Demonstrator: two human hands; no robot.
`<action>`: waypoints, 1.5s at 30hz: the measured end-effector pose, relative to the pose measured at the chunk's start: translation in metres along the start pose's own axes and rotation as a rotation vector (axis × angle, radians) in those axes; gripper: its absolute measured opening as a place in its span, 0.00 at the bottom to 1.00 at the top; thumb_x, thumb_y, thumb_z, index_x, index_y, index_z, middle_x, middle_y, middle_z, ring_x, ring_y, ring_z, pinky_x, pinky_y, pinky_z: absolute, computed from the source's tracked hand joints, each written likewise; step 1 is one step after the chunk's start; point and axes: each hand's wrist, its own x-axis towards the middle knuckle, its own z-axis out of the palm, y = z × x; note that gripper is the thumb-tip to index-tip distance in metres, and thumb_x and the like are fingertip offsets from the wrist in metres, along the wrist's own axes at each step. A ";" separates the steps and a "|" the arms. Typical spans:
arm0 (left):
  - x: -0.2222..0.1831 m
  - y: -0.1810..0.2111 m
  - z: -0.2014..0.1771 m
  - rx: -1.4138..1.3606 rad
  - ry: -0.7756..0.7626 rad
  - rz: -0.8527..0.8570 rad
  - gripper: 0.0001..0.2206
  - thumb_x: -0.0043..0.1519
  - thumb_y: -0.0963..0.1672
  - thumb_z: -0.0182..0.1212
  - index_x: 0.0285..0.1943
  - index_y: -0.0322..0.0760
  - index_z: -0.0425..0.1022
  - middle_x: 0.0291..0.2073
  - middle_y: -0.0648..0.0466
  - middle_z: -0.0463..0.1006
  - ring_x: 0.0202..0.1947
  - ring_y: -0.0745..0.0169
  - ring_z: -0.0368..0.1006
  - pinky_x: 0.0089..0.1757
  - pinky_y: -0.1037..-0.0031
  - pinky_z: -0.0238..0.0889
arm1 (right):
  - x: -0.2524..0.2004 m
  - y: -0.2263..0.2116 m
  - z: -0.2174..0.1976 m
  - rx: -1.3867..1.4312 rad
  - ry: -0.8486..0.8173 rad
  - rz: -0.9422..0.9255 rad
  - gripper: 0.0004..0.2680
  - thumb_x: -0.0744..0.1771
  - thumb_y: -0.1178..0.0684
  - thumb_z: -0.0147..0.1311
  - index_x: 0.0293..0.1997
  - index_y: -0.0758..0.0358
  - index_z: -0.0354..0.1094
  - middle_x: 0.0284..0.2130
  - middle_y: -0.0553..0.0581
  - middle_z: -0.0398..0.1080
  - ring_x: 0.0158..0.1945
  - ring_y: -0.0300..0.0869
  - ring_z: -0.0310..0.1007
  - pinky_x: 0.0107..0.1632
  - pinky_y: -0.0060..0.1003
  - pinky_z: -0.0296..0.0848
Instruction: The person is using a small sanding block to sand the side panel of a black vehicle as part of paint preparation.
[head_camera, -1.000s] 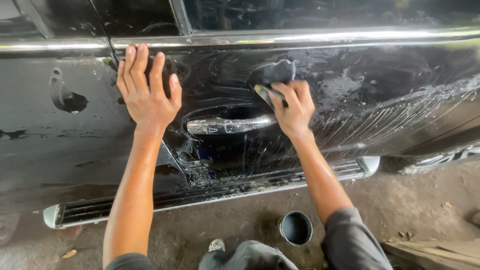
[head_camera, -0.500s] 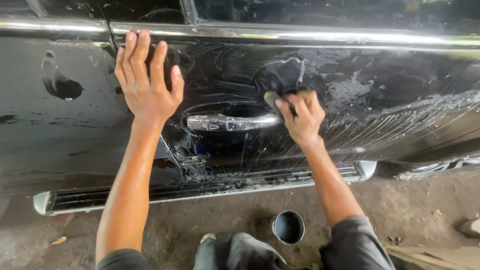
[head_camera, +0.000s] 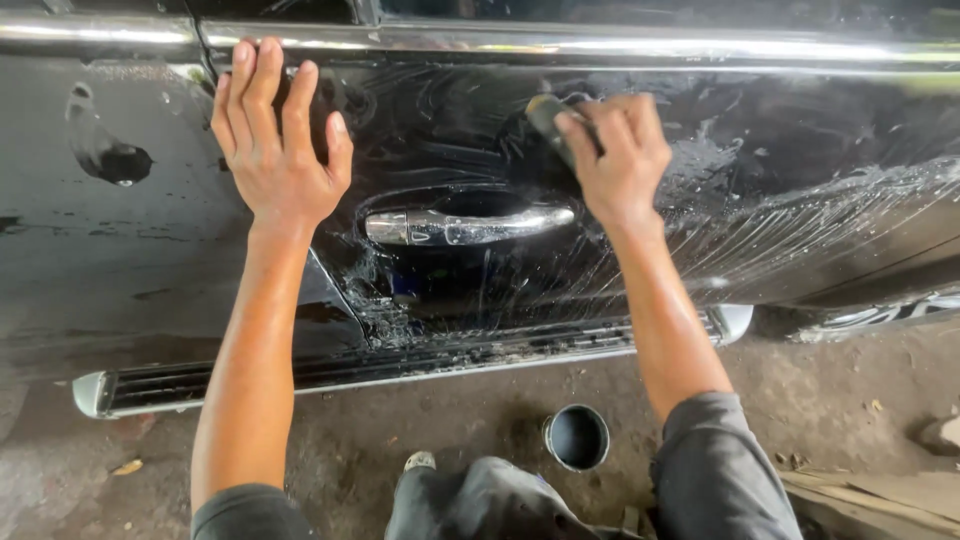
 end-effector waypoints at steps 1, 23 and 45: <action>0.002 -0.003 -0.001 -0.008 -0.002 0.005 0.17 0.78 0.48 0.53 0.70 0.32 0.72 0.71 0.37 0.66 0.74 0.38 0.59 0.67 0.47 0.54 | 0.025 -0.009 -0.014 0.004 0.021 -0.026 0.07 0.70 0.56 0.68 0.45 0.68 0.74 0.43 0.57 0.71 0.44 0.48 0.74 0.44 0.40 0.75; 0.002 0.004 0.004 0.035 -0.011 -0.048 0.17 0.77 0.48 0.51 0.68 0.33 0.71 0.71 0.38 0.66 0.74 0.37 0.59 0.68 0.47 0.52 | -0.056 -0.052 0.012 -0.044 -0.064 -0.194 0.12 0.68 0.67 0.55 0.58 0.74 0.73 0.53 0.70 0.76 0.62 0.53 0.76 0.70 0.52 0.66; 0.001 0.004 0.007 0.077 0.000 -0.029 0.17 0.76 0.47 0.49 0.66 0.31 0.72 0.70 0.38 0.67 0.73 0.36 0.60 0.67 0.46 0.52 | -0.030 -0.064 0.017 0.099 -0.115 -0.081 0.11 0.68 0.67 0.52 0.57 0.75 0.72 0.55 0.69 0.74 0.63 0.53 0.73 0.68 0.49 0.68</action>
